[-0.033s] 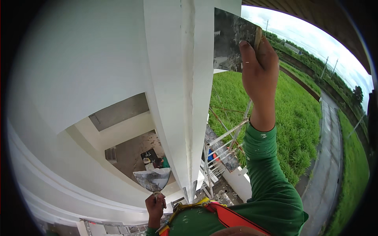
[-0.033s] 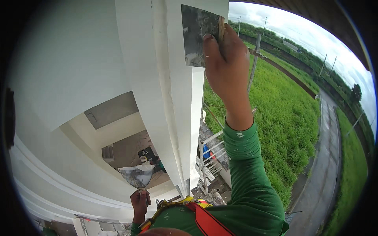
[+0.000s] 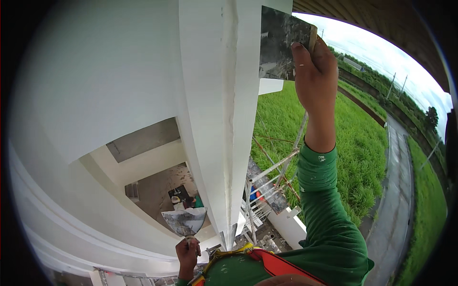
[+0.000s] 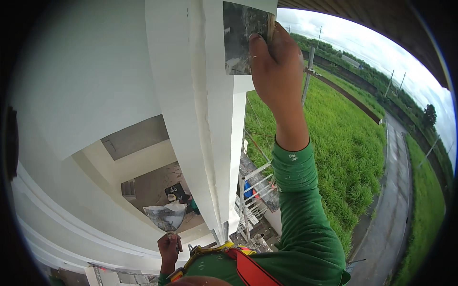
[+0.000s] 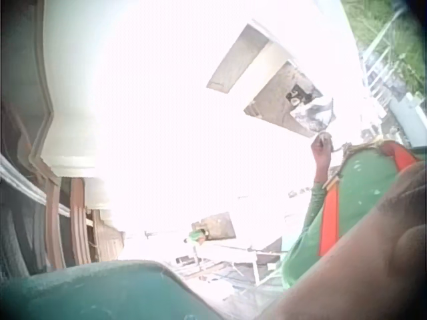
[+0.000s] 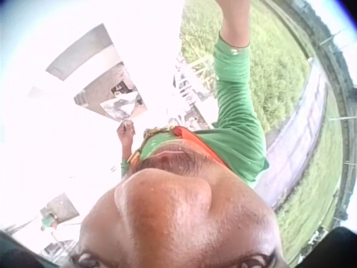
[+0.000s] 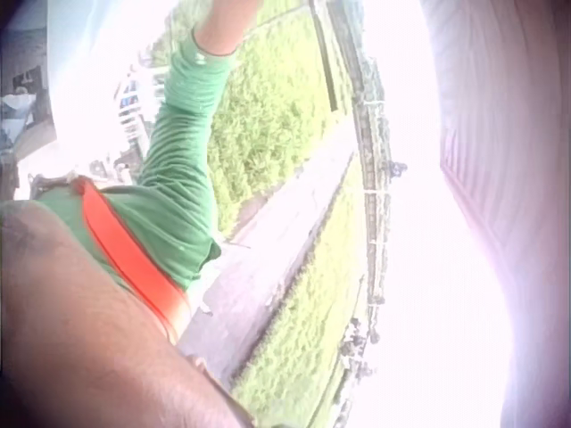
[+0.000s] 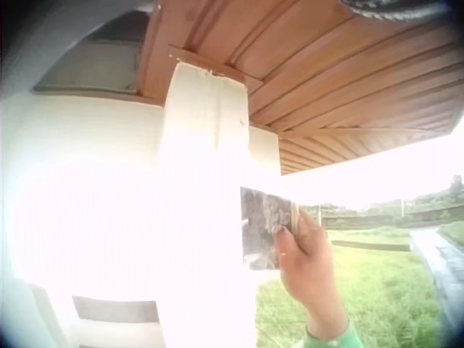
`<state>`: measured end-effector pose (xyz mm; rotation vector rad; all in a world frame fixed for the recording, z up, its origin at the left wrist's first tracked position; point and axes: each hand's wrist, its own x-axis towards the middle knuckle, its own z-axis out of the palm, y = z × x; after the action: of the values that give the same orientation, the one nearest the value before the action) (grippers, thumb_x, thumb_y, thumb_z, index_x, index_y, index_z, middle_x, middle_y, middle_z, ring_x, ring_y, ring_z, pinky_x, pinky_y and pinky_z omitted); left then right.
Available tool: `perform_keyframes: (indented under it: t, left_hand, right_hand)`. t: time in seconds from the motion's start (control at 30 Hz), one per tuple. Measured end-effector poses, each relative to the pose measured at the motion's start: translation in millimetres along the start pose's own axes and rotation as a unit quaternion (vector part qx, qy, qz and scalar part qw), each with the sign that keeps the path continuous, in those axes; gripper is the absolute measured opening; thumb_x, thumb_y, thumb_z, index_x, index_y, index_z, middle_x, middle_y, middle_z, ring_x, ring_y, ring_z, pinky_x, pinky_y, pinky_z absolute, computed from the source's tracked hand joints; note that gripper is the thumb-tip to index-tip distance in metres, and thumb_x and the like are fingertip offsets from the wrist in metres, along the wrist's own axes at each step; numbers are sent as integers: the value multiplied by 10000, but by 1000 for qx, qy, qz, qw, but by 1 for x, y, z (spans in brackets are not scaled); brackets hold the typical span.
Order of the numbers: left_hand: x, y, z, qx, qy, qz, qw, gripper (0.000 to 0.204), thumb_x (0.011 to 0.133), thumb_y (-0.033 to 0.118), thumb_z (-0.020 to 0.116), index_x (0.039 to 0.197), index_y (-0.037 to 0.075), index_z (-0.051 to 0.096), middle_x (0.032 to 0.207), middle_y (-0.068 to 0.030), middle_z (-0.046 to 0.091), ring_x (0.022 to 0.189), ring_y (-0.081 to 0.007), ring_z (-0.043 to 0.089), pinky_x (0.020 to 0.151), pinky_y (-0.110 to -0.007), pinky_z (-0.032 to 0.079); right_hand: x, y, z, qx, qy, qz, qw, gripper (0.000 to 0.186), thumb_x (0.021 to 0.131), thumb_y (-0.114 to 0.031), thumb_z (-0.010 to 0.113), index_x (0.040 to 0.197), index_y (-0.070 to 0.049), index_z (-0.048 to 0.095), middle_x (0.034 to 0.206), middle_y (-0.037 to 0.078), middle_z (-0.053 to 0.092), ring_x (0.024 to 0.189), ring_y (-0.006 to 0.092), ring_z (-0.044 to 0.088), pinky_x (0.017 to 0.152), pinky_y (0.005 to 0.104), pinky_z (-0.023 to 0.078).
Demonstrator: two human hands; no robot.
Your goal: The person applies plaster to a white wall using a trowel and a hawk. They repeatedly scoop plaster from the hawk and smooth it onto the wall surface while standing on scaffolding.
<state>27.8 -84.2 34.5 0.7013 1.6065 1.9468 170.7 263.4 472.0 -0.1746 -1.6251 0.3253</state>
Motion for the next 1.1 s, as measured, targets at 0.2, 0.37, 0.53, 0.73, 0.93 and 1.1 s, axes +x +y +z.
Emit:
perform_keyframes:
  t: [0.2,0.37,0.53,0.73,0.93,1.1]
  left_hand:
    - [7,-32,-3,-8,13,6,1000,337,1059,246,584,836,-3,621,536,-44,553,419,-114,504,404,-268,351]
    - [10,-45,-6,-19,12,9,1000,327,1061,221,570,825,-1,611,534,-46,553,414,-118,499,406,-275,364]
    - [14,-43,-8,-6,12,0,1000,332,1062,222,570,818,0,608,530,-45,550,412,-119,494,408,-275,353]
    - [16,-40,-9,-6,1,3,1000,334,1062,224,567,818,-1,604,529,-42,543,413,-119,497,405,-277,360]
    - [16,-44,-13,-24,1,-26,999,334,1064,218,557,823,-8,600,529,-42,536,409,-122,493,400,-279,355]
    - [17,-45,-18,-19,-8,-36,999,342,1069,222,552,826,-14,598,526,-44,534,407,-124,489,401,-279,352]
  right_hand:
    - [138,-17,12,-55,10,-31,998,281,945,-256,661,1037,7,701,652,-3,521,599,105,420,564,319,360]
    - [208,-54,9,-276,14,-57,959,256,923,-208,630,1040,-2,726,942,169,741,895,373,688,801,476,526]
    - [249,-74,19,-162,3,-62,985,348,930,-244,617,981,90,702,807,207,714,744,313,683,666,433,515]
    - [283,-79,18,-136,-27,-45,989,372,931,-244,631,983,119,692,853,190,712,751,268,657,640,421,495]
    - [278,-86,21,-157,-41,-23,986,376,939,-241,635,998,127,684,867,187,711,772,269,662,673,420,509]
    - [262,-87,27,-159,-11,26,987,380,922,-226,640,1027,138,672,846,194,709,763,279,666,691,410,531]
